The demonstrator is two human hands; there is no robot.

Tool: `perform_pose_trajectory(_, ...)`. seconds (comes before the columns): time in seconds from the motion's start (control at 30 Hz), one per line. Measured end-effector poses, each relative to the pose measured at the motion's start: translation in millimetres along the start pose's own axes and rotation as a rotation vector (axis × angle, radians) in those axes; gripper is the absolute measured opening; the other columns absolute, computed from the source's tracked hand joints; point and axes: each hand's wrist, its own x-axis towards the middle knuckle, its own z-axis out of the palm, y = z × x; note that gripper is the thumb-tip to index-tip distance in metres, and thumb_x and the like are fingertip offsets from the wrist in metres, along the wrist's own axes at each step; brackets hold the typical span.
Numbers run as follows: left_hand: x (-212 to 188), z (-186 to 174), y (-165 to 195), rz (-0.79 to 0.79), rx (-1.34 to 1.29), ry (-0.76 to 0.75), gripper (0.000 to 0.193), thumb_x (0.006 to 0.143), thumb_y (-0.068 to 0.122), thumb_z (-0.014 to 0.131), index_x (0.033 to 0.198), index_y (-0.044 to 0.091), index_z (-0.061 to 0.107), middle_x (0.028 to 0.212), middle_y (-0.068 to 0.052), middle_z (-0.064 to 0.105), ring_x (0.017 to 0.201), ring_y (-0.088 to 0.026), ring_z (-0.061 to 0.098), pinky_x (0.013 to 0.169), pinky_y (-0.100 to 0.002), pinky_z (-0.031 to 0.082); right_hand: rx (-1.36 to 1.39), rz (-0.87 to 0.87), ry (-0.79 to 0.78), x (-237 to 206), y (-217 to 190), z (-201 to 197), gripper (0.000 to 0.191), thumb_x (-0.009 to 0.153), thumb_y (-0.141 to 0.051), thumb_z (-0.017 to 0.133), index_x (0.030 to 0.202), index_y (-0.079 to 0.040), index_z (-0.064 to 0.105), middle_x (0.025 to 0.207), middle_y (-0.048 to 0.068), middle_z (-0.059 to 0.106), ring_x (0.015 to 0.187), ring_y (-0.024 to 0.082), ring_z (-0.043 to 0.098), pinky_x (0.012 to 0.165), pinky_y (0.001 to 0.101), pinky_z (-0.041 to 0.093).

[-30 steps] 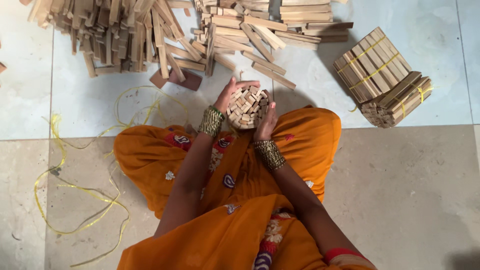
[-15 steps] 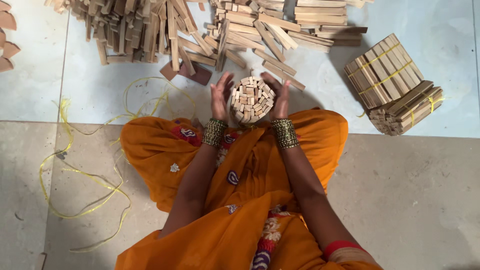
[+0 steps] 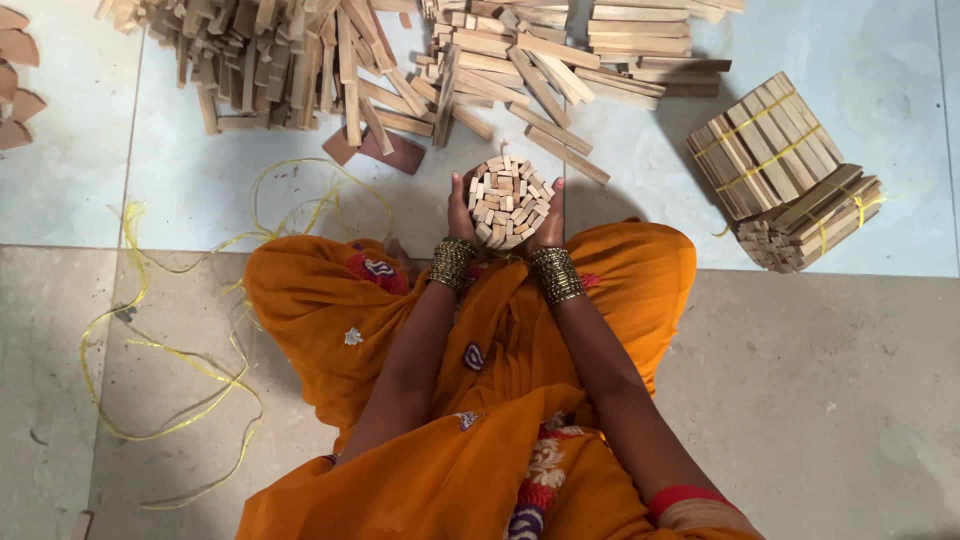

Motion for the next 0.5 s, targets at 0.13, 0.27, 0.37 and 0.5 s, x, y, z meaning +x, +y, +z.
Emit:
perform_pose_trajectory(0.13, -7.3, -5.5, 12.2, 0.184, 0.320, -0.043, 0.073, 0.109, 0.056, 0.031, 0.141, -0.005, 0.057, 0.136, -0.017, 0.066, 0.126, -0.027, 0.062, 0.110, -0.040, 0.048, -0.363, -0.048, 0.339, -2.6, -10.7, -1.3, 0.100, 0.089, -0.078, 0.038, 0.160, -0.009, 0.024, 0.159, 0.018, 0.030, 0.139, 0.033, 0.040, 0.109, 0.0546, 0.037)
perform_pose_trajectory(0.27, -13.9, -1.1, 25.9, 0.582, 0.762, -0.193, 0.062, 0.113, 0.048, 0.034, 0.148, 0.000, 0.052, 0.150, -0.014, 0.057, 0.143, -0.025, 0.051, 0.122, -0.039, 0.035, -0.217, -0.081, 0.209, -1.7, -5.1, -2.4, 0.102, 0.090, -0.080, 0.041, 0.156, -0.003, 0.031, 0.152, 0.022, 0.045, 0.134, 0.033, 0.054, 0.112, 0.0470, 0.047)
perform_pose_trajectory(0.37, -11.6, 10.4, 27.1, 0.813, 1.291, -0.282, 0.051, 0.105, 0.037, 0.051, 0.146, 0.005, 0.058, 0.143, -0.014, 0.064, 0.134, -0.025, 0.058, 0.118, -0.042, 0.037, -0.080, -0.013, 0.036, -0.4, 4.5, -6.0, 0.096, 0.092, -0.075, 0.043, 0.150, 0.002, 0.046, 0.144, 0.023, 0.059, 0.124, 0.033, 0.063, 0.105, 0.0446, 0.054)
perform_pose_trajectory(0.5, -11.6, 15.9, 19.3, 0.659, 1.160, -0.175, 0.034, 0.110, 0.023, 0.050, 0.140, 0.015, 0.065, 0.140, -0.008, 0.068, 0.130, -0.022, 0.064, 0.113, -0.037, 0.050, -0.167, -0.050, 0.028, 0.7, 4.4, -7.9, 0.086, 0.098, -0.068, 0.041, 0.146, 0.003, 0.051, 0.137, 0.022, 0.065, 0.117, 0.031, 0.069, 0.099, 0.0408, 0.058)
